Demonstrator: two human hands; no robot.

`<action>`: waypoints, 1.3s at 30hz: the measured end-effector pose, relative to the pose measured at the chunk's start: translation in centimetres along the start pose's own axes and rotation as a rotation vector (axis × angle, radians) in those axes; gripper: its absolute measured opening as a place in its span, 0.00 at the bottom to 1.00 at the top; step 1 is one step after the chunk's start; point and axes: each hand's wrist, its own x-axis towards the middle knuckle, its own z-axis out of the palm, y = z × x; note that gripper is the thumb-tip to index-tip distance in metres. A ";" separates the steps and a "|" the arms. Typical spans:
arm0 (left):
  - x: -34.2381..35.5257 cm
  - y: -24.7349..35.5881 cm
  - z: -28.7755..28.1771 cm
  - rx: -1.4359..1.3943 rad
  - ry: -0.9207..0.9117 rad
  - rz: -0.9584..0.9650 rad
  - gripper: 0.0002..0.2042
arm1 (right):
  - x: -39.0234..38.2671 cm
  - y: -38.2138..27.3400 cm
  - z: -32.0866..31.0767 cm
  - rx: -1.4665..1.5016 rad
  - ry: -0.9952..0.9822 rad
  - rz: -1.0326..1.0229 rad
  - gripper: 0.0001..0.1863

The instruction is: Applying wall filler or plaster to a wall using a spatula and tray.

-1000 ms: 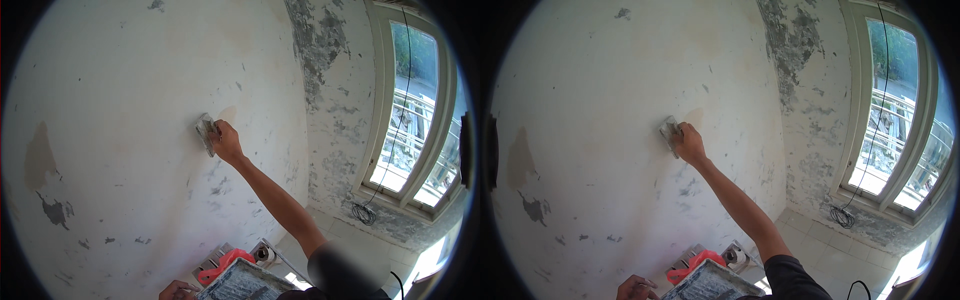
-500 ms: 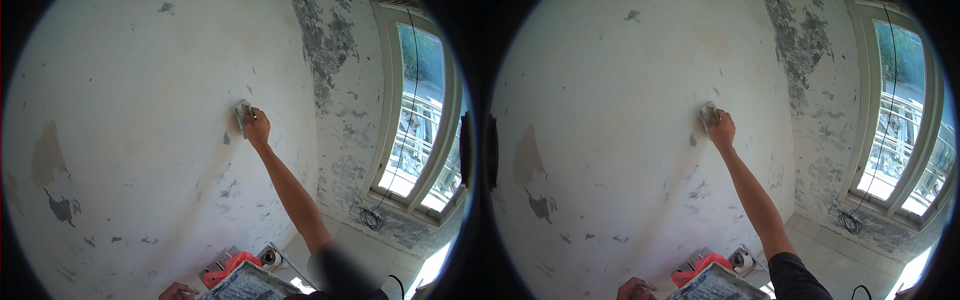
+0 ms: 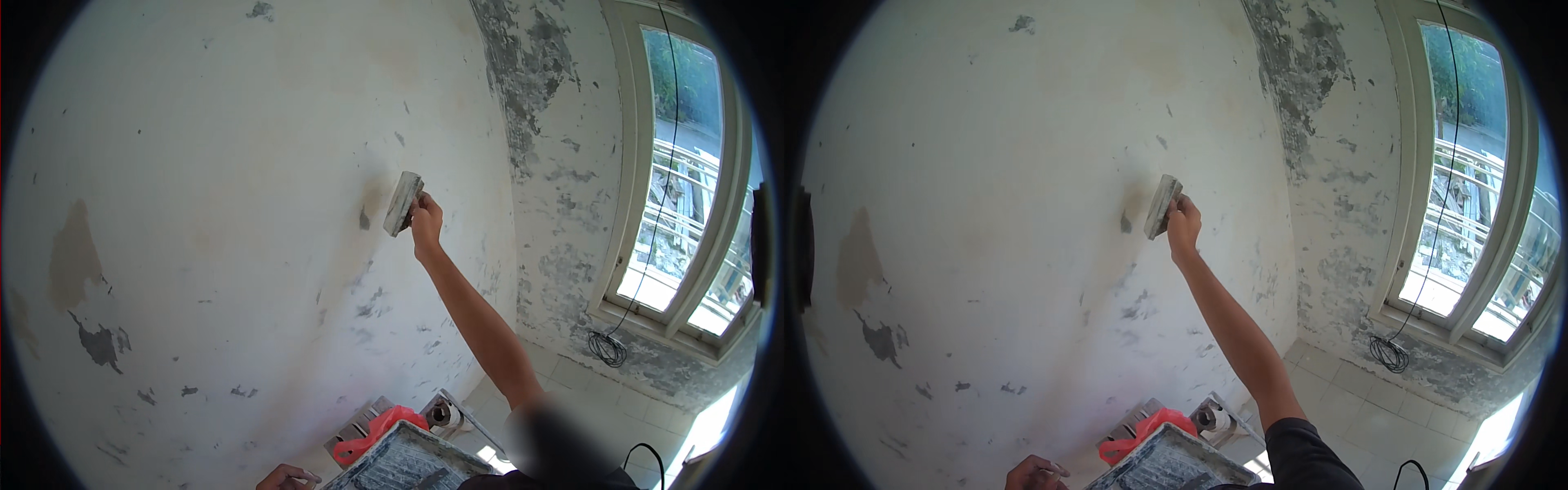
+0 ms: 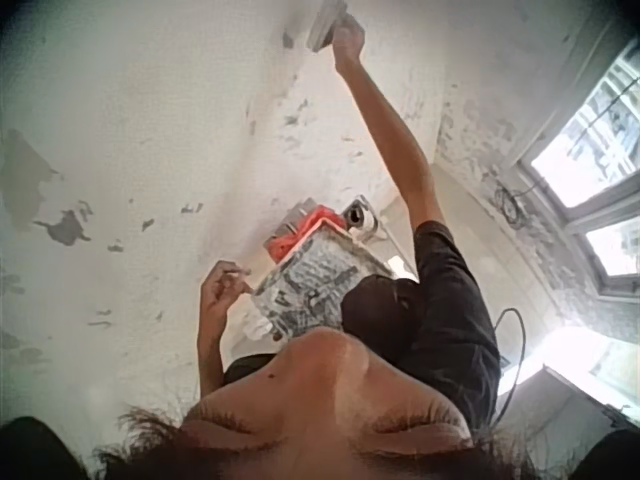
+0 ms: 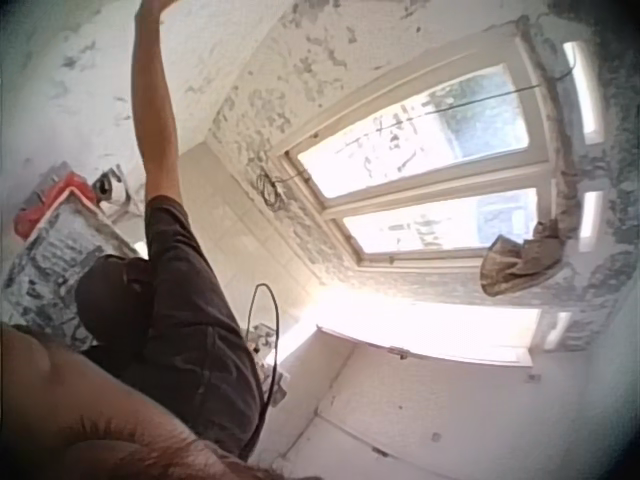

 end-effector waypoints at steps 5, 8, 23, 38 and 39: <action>0.2 0.0 -0.2 0.009 -0.004 0.001 0.09 | 3.5 -1.0 -0.4 -0.324 0.087 -0.096 0.14; 0.4 -0.3 0.0 0.029 -0.017 0.005 0.09 | 3.4 -0.7 0.8 -0.592 0.136 -0.240 0.13; 0.8 0.6 0.8 0.051 -0.044 0.015 0.07 | -2.2 -0.5 2.4 -0.354 0.128 -0.373 0.12; 1.2 0.4 1.2 0.116 -0.079 0.000 0.08 | -3.9 -0.9 6.2 -0.677 -0.023 -0.604 0.15; 1.3 0.4 1.3 0.127 -0.089 -0.002 0.08 | -5.8 -0.6 6.5 -0.657 -0.128 -0.638 0.15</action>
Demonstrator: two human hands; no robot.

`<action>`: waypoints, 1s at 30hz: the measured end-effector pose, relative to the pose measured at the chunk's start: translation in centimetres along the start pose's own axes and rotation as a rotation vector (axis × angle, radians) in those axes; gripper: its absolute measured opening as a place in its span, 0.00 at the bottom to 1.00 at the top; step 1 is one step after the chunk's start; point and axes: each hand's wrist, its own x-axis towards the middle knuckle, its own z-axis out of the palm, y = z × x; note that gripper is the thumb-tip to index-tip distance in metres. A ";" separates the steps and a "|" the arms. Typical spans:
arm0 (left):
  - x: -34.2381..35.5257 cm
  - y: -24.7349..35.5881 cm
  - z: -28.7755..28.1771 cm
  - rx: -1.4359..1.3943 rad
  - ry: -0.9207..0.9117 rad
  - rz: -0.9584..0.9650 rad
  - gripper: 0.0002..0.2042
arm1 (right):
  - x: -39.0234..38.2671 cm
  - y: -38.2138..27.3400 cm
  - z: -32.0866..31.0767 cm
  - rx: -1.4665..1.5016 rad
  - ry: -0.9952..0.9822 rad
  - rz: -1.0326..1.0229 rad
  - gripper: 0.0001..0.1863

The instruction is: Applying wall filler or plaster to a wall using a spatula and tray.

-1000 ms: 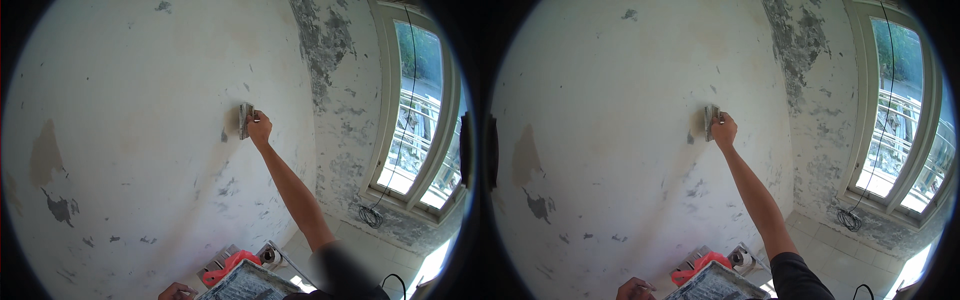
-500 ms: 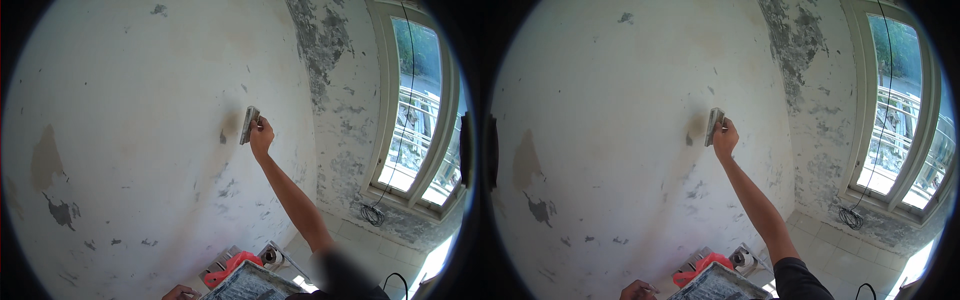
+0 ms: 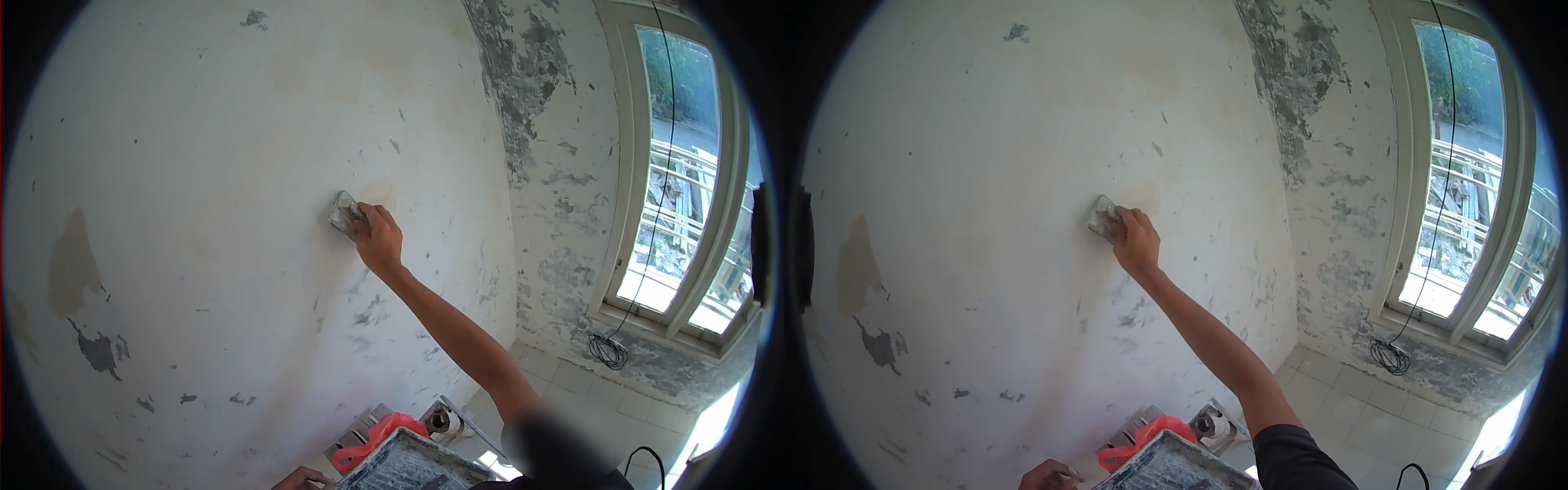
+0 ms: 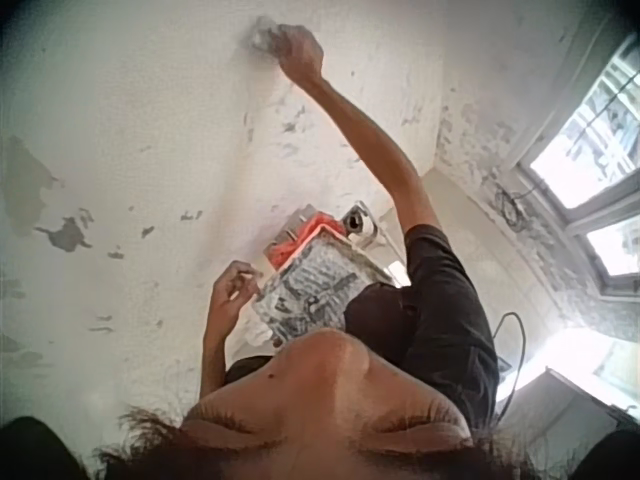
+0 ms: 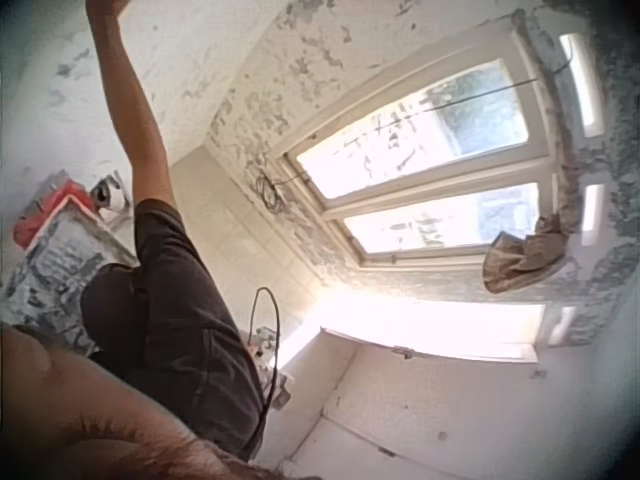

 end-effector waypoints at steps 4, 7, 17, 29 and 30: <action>-0.1 0.1 -0.1 0.042 0.008 -0.014 0.09 | -3.1 0.4 -0.3 0.227 -0.259 -0.049 0.15; -0.4 0.3 -0.2 0.011 0.036 -0.001 0.09 | -0.3 2.6 -2.3 0.465 -0.035 0.341 0.14; -0.4 -0.6 -0.8 0.019 0.033 0.013 0.08 | 5.1 8.9 -6.0 0.765 0.008 0.802 0.21; 0.1 -1.3 -0.4 0.030 -0.023 0.000 0.08 | 1.7 1.6 -0.1 -0.149 0.216 0.383 0.16; -0.1 -1.3 -0.4 0.008 -0.026 -0.019 0.08 | 0.8 0.3 0.2 -0.116 0.176 0.347 0.16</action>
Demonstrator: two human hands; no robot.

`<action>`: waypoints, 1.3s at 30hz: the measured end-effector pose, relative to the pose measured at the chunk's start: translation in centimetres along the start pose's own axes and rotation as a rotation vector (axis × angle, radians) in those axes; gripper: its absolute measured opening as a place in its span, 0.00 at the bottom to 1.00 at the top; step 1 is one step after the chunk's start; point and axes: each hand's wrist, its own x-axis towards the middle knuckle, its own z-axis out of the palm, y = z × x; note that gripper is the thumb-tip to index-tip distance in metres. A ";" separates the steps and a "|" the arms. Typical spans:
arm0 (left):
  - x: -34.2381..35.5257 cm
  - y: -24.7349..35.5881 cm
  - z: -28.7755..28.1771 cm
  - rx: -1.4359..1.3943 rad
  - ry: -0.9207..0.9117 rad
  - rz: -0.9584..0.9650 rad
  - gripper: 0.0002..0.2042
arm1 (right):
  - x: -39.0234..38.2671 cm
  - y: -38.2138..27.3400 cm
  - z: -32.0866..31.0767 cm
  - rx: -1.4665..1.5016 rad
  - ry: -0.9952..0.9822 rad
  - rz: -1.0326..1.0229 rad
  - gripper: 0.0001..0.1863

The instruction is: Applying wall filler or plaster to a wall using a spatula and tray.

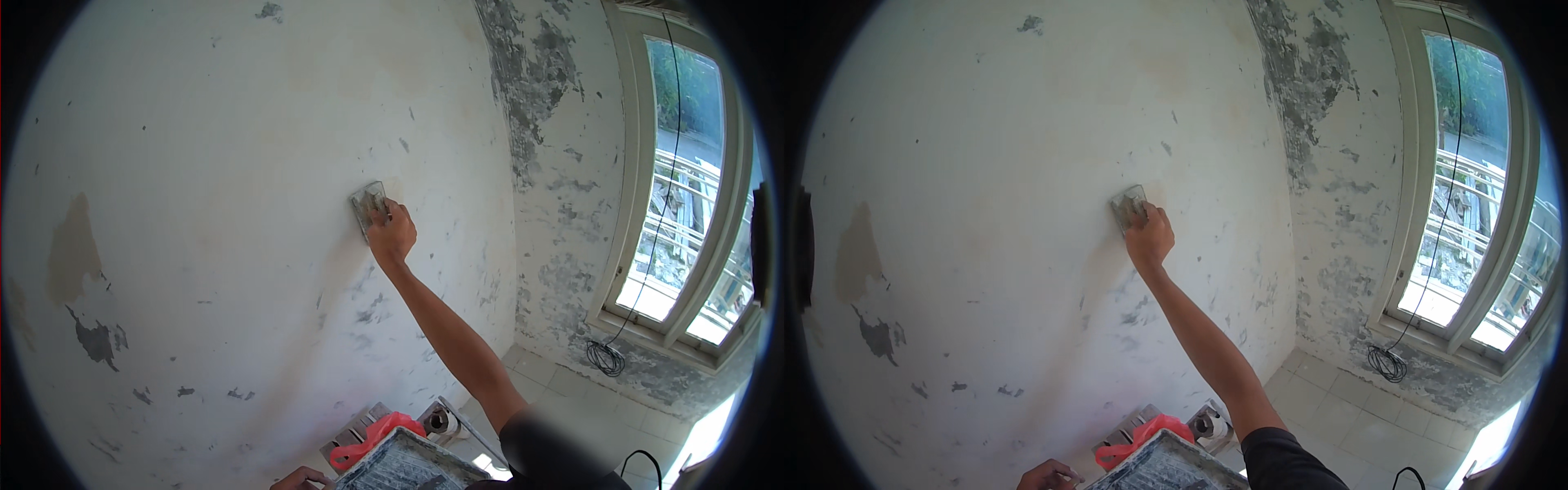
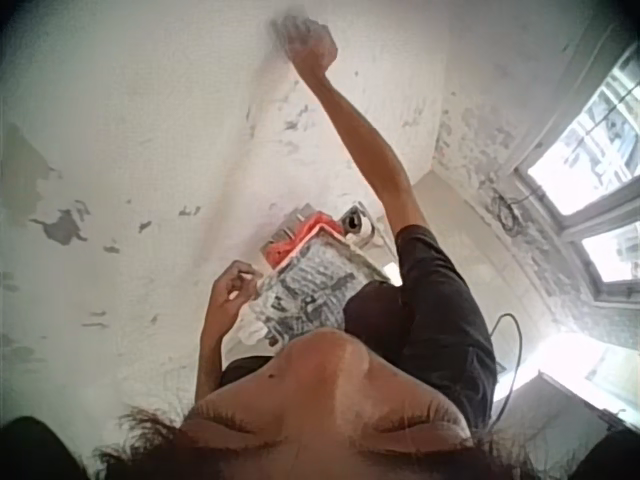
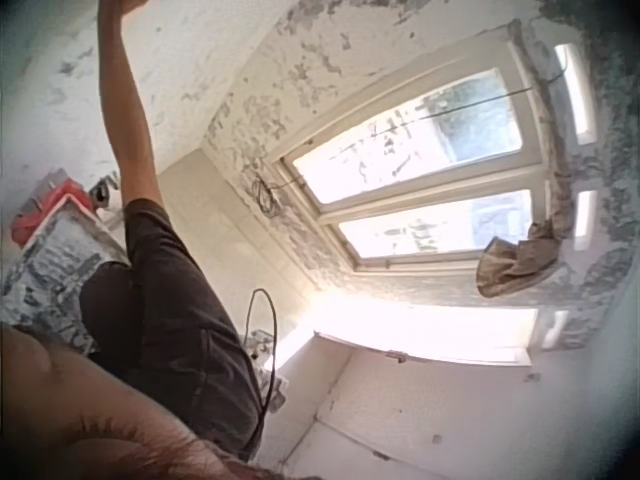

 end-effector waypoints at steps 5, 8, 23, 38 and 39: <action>-0.1 -0.1 -0.1 0.012 0.013 0.010 0.09 | -6.2 0.8 -1.4 0.292 -0.518 -0.365 0.15; -0.3 0.3 -0.4 0.037 0.029 0.020 0.09 | -4.6 2.1 -1.7 0.417 -0.288 -0.221 0.15; 0.2 -0.1 -0.1 0.035 0.013 0.010 0.08 | 1.3 1.4 0.1 0.040 -0.037 -0.094 0.15; 0.2 0.8 -0.1 0.059 0.028 -0.009 0.08 | 7.9 5.2 -2.4 0.222 0.108 0.159 0.13; 0.2 0.8 -0.1 0.082 0.037 -0.005 0.08 | 8.4 5.3 -2.4 0.156 0.075 0.148 0.12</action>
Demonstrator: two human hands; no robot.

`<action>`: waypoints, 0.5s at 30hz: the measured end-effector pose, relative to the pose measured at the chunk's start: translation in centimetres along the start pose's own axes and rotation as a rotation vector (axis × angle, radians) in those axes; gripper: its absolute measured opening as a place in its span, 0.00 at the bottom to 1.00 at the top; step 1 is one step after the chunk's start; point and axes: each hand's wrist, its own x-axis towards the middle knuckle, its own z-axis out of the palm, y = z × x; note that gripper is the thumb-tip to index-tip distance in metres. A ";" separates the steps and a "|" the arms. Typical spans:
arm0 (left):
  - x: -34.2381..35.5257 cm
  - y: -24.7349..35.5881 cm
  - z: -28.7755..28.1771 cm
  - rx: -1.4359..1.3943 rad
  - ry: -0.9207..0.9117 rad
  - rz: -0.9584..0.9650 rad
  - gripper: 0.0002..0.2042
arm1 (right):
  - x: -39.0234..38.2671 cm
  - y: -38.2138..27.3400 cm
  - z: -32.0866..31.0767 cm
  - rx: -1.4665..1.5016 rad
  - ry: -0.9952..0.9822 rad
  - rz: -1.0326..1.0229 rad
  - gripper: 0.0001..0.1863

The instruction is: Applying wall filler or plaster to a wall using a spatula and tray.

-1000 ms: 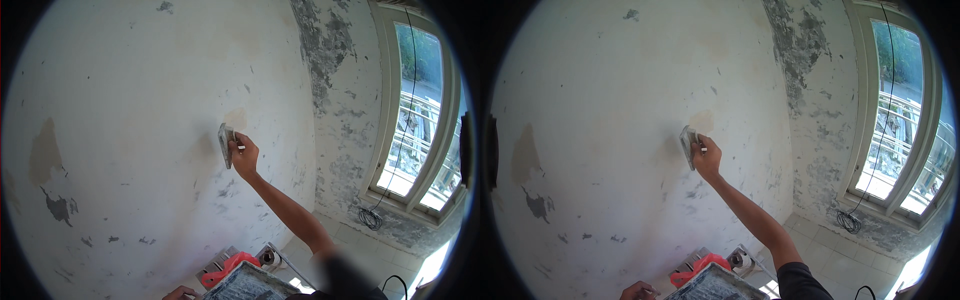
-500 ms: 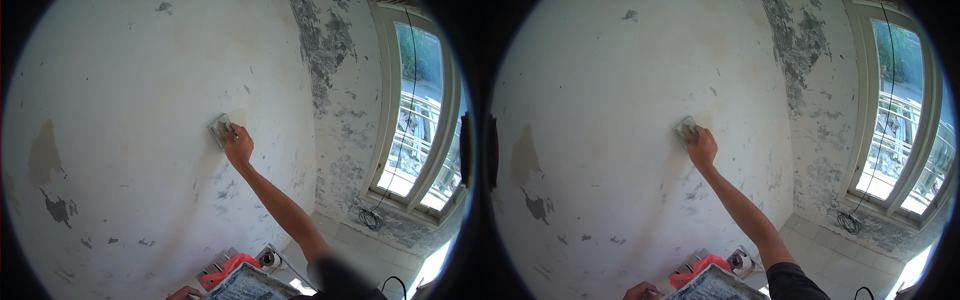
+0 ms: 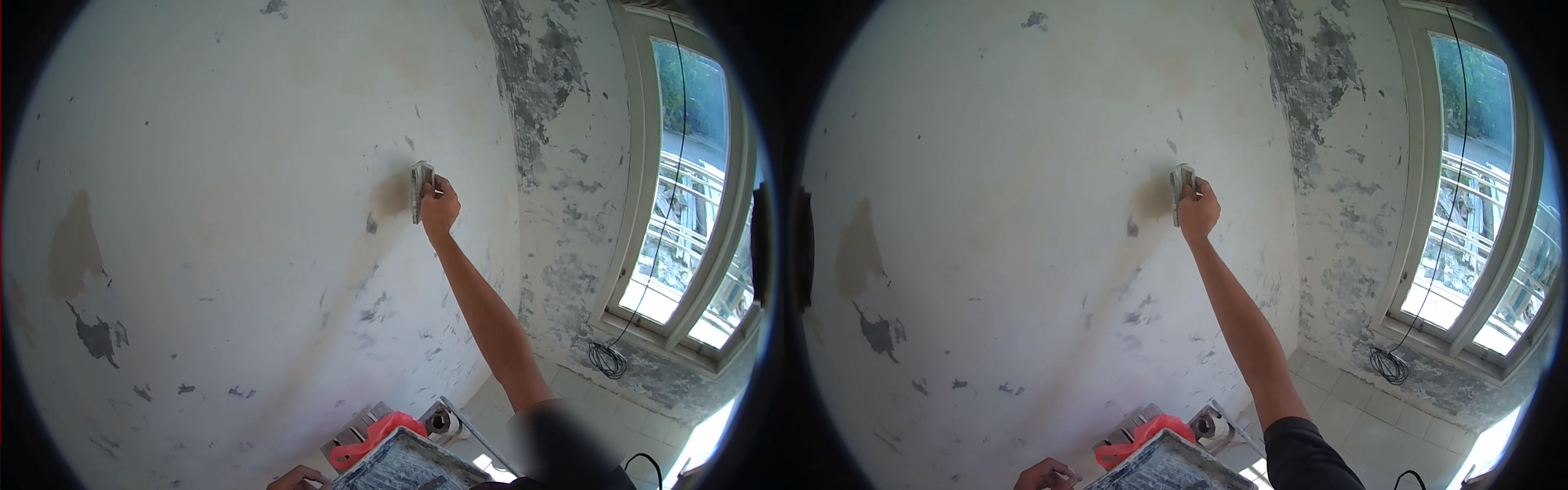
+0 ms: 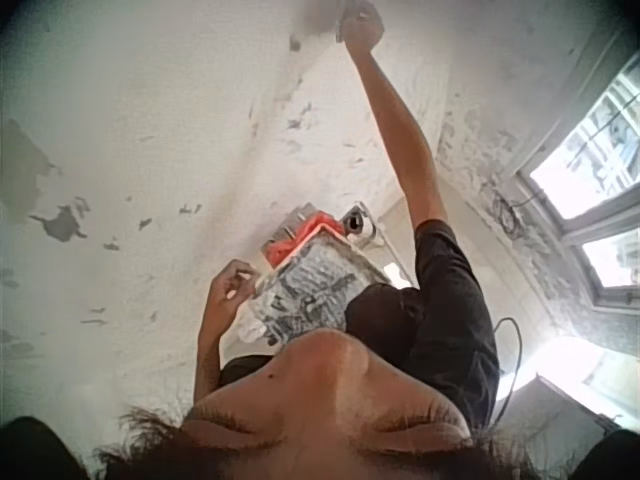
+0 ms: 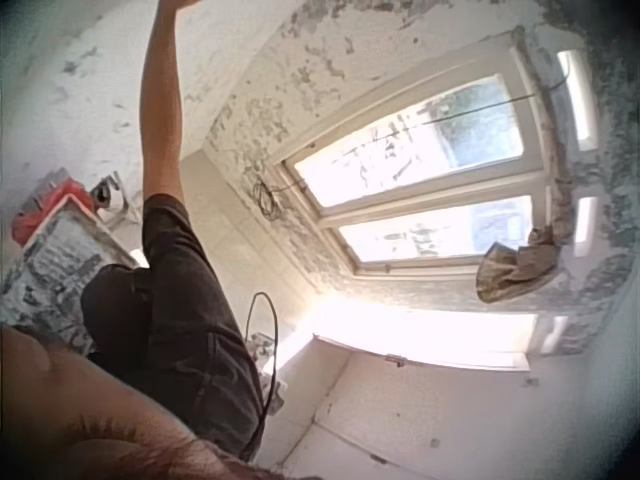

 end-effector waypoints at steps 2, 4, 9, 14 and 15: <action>0.2 -0.5 0.1 -0.022 -0.012 0.005 0.08 | -0.3 -0.1 0.7 -0.058 -0.036 -0.041 0.13; 0.4 -0.5 0.2 -0.040 -0.028 0.007 0.08 | -1.3 -0.3 1.4 -0.119 -0.069 -0.077 0.13; 0.5 -0.6 0.7 -0.046 -0.038 0.023 0.07 | -7.1 -1.2 1.7 -0.078 -0.183 -0.269 0.15; 0.5 -0.6 0.5 -0.059 -0.054 -0.012 0.07 | -8.9 -0.2 0.2 0.168 -0.338 -0.276 0.14; 0.4 -0.4 0.5 -0.074 -0.057 -0.027 0.07 | -7.9 -0.1 -0.1 0.180 -0.237 -0.256 0.13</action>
